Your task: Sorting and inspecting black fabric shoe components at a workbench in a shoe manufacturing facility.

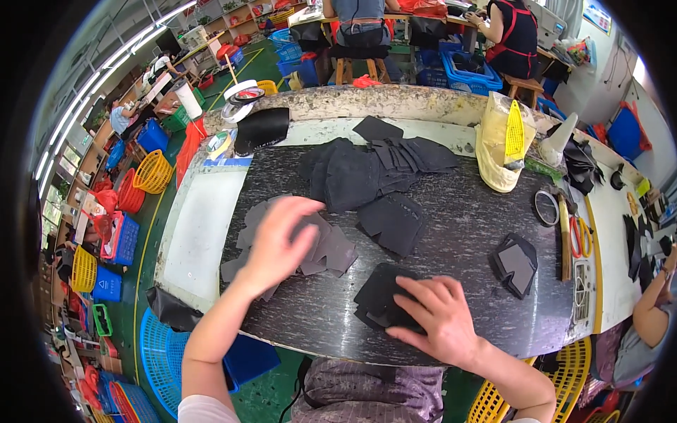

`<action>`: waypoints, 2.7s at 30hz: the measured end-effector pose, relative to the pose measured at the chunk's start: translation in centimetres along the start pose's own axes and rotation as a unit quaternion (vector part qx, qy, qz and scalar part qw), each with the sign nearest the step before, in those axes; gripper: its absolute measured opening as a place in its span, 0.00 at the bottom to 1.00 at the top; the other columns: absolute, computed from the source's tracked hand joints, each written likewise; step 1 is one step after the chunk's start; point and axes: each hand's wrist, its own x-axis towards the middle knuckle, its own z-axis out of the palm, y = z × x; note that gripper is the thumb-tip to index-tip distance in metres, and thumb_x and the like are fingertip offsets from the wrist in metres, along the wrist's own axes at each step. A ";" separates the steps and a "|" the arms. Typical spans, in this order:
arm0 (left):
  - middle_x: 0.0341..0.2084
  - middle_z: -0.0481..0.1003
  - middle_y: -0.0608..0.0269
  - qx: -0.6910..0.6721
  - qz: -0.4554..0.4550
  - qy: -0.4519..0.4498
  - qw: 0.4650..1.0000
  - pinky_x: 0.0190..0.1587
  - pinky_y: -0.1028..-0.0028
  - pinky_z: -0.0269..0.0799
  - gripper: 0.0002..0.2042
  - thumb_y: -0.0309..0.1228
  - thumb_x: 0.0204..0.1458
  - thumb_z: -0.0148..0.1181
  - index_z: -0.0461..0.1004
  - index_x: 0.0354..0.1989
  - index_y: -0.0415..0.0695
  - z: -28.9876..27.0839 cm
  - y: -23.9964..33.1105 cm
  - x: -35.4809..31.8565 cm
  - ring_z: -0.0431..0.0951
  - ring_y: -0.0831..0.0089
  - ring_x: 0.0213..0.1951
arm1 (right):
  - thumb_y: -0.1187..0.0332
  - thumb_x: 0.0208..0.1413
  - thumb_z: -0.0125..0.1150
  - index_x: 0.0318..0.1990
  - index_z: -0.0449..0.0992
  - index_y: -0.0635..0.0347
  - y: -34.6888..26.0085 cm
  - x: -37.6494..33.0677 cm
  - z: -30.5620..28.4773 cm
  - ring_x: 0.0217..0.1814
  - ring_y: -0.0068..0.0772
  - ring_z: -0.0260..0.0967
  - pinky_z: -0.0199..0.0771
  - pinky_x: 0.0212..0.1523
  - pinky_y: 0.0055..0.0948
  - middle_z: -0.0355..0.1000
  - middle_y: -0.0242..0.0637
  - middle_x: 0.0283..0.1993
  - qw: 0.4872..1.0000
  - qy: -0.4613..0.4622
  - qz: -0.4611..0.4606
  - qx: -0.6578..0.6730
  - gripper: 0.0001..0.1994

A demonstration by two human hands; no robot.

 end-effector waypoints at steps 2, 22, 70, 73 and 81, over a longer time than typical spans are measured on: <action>0.49 0.70 0.56 -0.081 -0.120 -0.009 0.989 0.56 0.68 0.68 0.28 0.23 0.46 0.66 0.68 0.59 0.43 -2.4 -2.6 -1.8 0.72 0.65 0.50 | 0.65 0.48 0.70 0.46 0.78 0.60 -0.3 2.1 0.7 0.52 0.42 0.70 0.66 0.52 0.40 0.72 0.39 0.55 0.997 0.056 0.010 0.043 0.17; 0.58 0.64 0.50 -0.087 -0.121 -0.012 0.989 0.64 0.62 0.63 0.46 0.23 0.43 0.72 0.51 0.71 0.46 -1.5 -4.1 -6.0 0.66 0.57 0.60 | 0.63 0.54 0.68 0.47 0.78 0.60 0.6 15.9 10.5 0.48 0.39 0.69 0.70 0.53 0.35 0.71 0.38 0.47 0.975 -0.034 -0.023 0.217 0.16; 0.39 0.73 0.58 -0.095 0.087 -0.034 0.991 0.45 0.65 0.74 0.11 0.22 0.47 0.66 0.76 0.40 0.40 6.0 6.9 -1.3 0.76 0.59 0.43 | 0.74 0.50 0.67 0.42 0.82 0.62 7.4 6.0 4.1 0.47 0.38 0.73 0.73 0.49 0.31 0.75 0.39 0.43 0.982 0.067 0.037 0.173 0.11; 0.45 0.70 0.54 -0.075 0.160 -0.003 0.984 0.50 0.63 0.73 0.12 0.25 0.49 0.65 0.74 0.42 0.38 8.0 7.4 0.6 0.74 0.56 0.48 | 0.73 0.55 0.63 0.40 0.81 0.67 8.2 6.1 3.8 0.47 0.33 0.75 0.72 0.50 0.29 0.77 0.40 0.44 0.938 0.051 0.171 0.296 0.08; 0.49 0.68 0.52 -0.085 0.085 -0.083 0.989 0.53 0.63 0.72 0.17 0.27 0.50 0.64 0.71 0.47 0.36 7.7 5.0 0.3 0.72 0.55 0.52 | 0.82 0.50 0.60 0.37 0.78 0.71 1.6 2.3 -2.5 0.43 0.45 0.77 0.76 0.44 0.35 0.77 0.47 0.43 0.959 0.269 -0.045 -0.074 0.06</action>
